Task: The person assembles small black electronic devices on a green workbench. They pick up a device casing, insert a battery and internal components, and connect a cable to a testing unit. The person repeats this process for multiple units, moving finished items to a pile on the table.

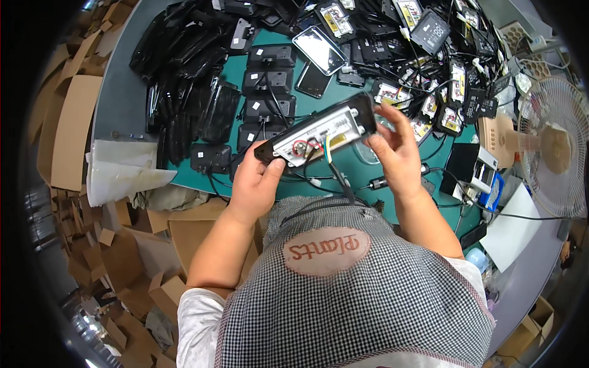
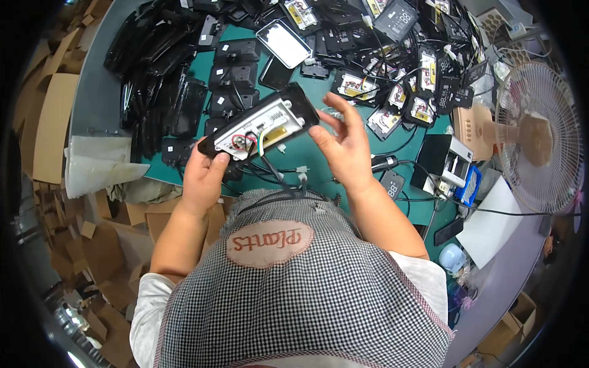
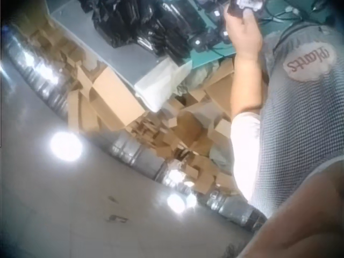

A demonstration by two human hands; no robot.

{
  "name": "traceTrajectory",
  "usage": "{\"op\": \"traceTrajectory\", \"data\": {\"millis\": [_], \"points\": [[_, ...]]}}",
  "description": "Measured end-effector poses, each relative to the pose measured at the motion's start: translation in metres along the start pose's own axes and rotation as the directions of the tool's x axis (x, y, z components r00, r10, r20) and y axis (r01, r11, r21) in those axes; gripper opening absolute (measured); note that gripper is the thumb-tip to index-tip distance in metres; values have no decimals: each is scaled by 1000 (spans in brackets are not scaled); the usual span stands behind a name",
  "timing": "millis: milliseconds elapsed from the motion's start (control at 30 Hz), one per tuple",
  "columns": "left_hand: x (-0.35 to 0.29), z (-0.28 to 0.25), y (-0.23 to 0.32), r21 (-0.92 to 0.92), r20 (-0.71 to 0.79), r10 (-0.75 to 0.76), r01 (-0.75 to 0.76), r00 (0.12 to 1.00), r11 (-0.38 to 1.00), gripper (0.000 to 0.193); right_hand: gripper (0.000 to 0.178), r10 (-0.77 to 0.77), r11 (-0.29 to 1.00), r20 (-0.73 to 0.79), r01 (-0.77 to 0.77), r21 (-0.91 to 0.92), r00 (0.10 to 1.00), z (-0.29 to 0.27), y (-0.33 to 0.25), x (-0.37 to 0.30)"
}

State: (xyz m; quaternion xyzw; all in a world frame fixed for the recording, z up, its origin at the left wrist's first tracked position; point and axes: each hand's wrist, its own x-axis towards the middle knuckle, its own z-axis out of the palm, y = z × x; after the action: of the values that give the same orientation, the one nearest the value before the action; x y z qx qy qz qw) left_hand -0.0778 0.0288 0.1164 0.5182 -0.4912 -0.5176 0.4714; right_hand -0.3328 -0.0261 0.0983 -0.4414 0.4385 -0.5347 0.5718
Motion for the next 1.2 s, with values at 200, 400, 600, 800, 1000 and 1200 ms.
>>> {"op": "traceTrajectory", "data": {"millis": [200,400,600,800,1000,1200], "points": [[10,6,-17,33,-101,-73,76,992,997,26,30,147,985,113,-135,-106,983,-1,18,1],[4,11,-42,204,-184,-50,88,982,975,23,22,130,991,41,-129,-45,991,7,39,5],[18,-30,-5,81,507,-426,451,749,889,60,22,227,973,120,-229,3,966,-10,34,16],[43,-22,-23,6,822,-307,532,479,847,121,28,72,997,341,-62,-39,937,13,44,28],[75,-8,-55,501,188,-181,64,965,863,117,85,448,733,630,-664,148,635,40,76,25],[117,-27,-89,847,-198,-5,174,980,502,112,32,690,723,259,-658,-209,675,27,106,71]]}}
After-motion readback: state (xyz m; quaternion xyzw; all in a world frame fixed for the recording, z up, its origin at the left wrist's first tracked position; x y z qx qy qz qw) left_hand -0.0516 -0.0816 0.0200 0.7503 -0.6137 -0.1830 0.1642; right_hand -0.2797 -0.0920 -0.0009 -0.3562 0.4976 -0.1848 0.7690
